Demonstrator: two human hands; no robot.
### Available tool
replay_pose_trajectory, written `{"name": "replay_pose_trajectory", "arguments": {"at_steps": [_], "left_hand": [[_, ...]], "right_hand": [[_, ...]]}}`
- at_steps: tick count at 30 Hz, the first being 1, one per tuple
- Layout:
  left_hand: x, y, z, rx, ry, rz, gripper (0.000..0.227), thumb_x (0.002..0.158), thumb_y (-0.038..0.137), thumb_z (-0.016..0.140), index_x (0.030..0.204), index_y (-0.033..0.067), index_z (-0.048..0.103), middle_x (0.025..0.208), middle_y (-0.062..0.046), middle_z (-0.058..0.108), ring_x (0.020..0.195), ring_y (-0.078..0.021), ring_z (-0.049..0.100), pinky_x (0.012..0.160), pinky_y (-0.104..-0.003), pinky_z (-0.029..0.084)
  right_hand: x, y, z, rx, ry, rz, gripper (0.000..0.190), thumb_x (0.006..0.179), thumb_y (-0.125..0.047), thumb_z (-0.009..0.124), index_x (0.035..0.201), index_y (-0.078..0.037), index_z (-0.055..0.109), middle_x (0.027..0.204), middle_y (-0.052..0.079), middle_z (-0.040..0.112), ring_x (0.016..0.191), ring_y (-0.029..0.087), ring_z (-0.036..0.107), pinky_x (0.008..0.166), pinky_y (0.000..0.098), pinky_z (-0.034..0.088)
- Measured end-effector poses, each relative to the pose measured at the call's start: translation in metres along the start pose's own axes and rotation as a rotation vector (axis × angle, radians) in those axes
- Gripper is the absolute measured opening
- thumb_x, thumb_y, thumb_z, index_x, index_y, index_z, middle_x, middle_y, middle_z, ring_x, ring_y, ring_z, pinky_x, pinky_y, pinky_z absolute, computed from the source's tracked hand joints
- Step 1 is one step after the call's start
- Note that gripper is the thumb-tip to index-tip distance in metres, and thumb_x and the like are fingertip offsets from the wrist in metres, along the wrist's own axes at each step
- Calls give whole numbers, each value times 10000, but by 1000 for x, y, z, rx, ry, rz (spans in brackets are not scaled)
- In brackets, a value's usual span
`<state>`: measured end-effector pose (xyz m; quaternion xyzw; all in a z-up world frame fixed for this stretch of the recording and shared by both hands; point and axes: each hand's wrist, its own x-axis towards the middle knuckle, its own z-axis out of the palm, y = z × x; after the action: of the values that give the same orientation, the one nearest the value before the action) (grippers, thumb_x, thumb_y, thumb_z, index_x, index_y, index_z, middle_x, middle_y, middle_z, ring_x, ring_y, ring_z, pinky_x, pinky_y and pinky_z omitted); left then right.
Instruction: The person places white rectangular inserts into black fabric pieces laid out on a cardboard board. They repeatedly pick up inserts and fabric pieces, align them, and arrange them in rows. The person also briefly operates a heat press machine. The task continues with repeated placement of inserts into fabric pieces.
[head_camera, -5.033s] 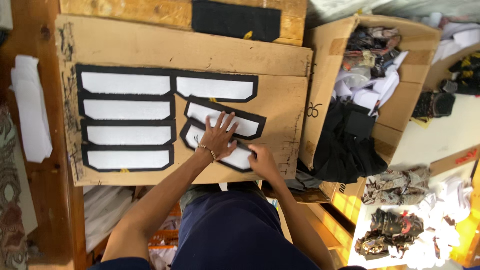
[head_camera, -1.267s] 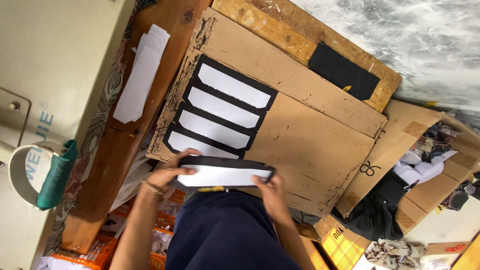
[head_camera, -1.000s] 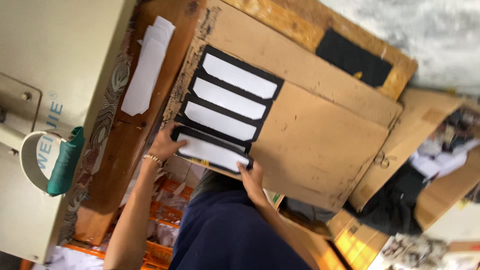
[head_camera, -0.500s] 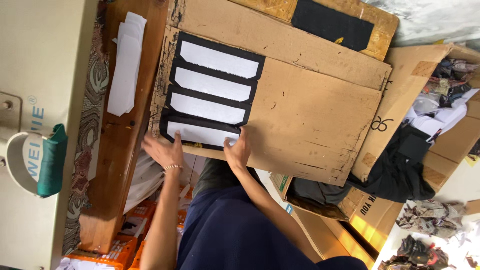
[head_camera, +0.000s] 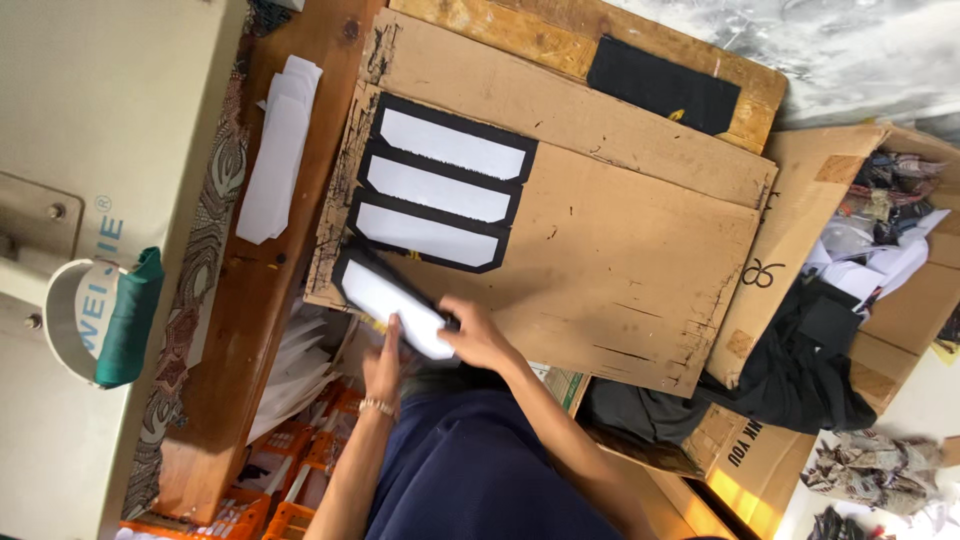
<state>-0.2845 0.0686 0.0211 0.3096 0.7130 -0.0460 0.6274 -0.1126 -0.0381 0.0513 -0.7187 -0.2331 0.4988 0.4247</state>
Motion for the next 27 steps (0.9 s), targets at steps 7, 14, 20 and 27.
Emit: {"name": "replay_pose_trajectory", "arguments": {"at_steps": [7, 14, 20, 27], "left_hand": [[16, 56, -3, -646, -364, -19, 764, 859, 195, 792, 1482, -65, 434, 1372, -190, 624, 1319, -326, 522, 1159, -452, 396], [64, 127, 29, -292, -257, 626, 762, 779, -25, 778, 1444, -24, 406, 1280, -214, 633, 1136, -333, 657, 1004, -469, 539], [85, 149, 46, 455, 195, 827, 717, 816, 178, 864, 1387, -20, 478, 1274, -316, 647, 1169, -420, 643, 991, -482, 522], [69, 153, 51, 613, 279, 675, 789, 845, 265, 808, 1476, 18, 405, 1139, -346, 667, 947, -481, 715, 907, -513, 551]], "right_hand": [[-7, -25, -50, 42, -16, -183, 355, 822, -32, 727, 1158, -37, 612, 1036, 103, 678, 982, 174, 636, 803, 336, 543], [56, -6, -84, -251, 336, 87, 334, 846, -82, 696, 1174, -91, 634, 1004, 169, 737, 830, 291, 701, 759, 374, 556], [86, 9, -67, -398, 477, 113, 524, 849, -120, 685, 1346, -71, 524, 1161, 195, 681, 900, 387, 701, 816, 472, 543], [88, 21, -58, -628, 546, -22, 443, 847, -137, 769, 1220, 14, 585, 1119, 220, 614, 1039, 426, 612, 845, 499, 514]]}}
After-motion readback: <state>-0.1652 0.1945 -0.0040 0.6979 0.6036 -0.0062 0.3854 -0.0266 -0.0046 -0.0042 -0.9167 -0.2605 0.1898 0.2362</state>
